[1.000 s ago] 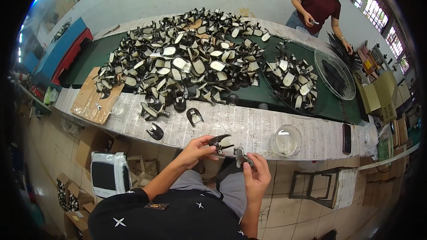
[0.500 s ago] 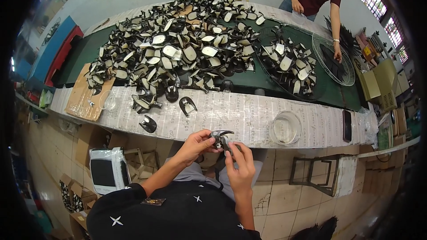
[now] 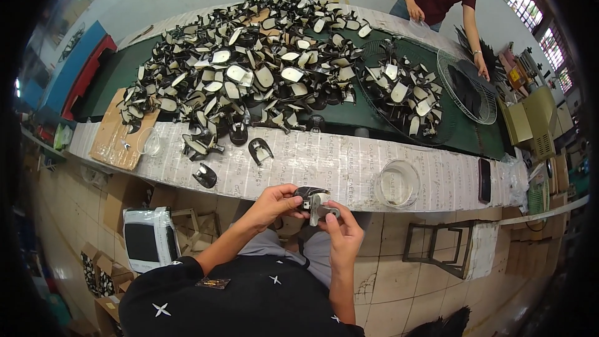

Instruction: Scraping excess material and cleaning shoe heel components at a manufacturing workstation.

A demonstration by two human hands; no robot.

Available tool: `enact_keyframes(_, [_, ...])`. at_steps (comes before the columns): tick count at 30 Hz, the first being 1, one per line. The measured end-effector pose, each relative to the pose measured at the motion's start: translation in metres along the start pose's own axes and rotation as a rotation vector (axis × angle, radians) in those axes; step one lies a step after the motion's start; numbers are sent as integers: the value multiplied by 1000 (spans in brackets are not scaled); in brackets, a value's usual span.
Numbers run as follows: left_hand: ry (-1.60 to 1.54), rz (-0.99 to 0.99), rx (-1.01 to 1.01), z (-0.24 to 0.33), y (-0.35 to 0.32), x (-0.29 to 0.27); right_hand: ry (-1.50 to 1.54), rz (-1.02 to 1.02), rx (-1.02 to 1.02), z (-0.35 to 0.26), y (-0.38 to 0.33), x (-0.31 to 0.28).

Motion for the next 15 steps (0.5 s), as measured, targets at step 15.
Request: enact_keyframes(15, [19, -10, 7, -2, -2, -1, -397, 43, -262, -42, -3, -3])
Point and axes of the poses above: each hand's wrist, its own y-axis towards the middle knuckle, its own x-axis out of the palm, z = x × y, the point moved 8 cm from there along y, towards the middle knuckle, and after that the axes turned 5 degrees about -z, right-handed, at the moved point
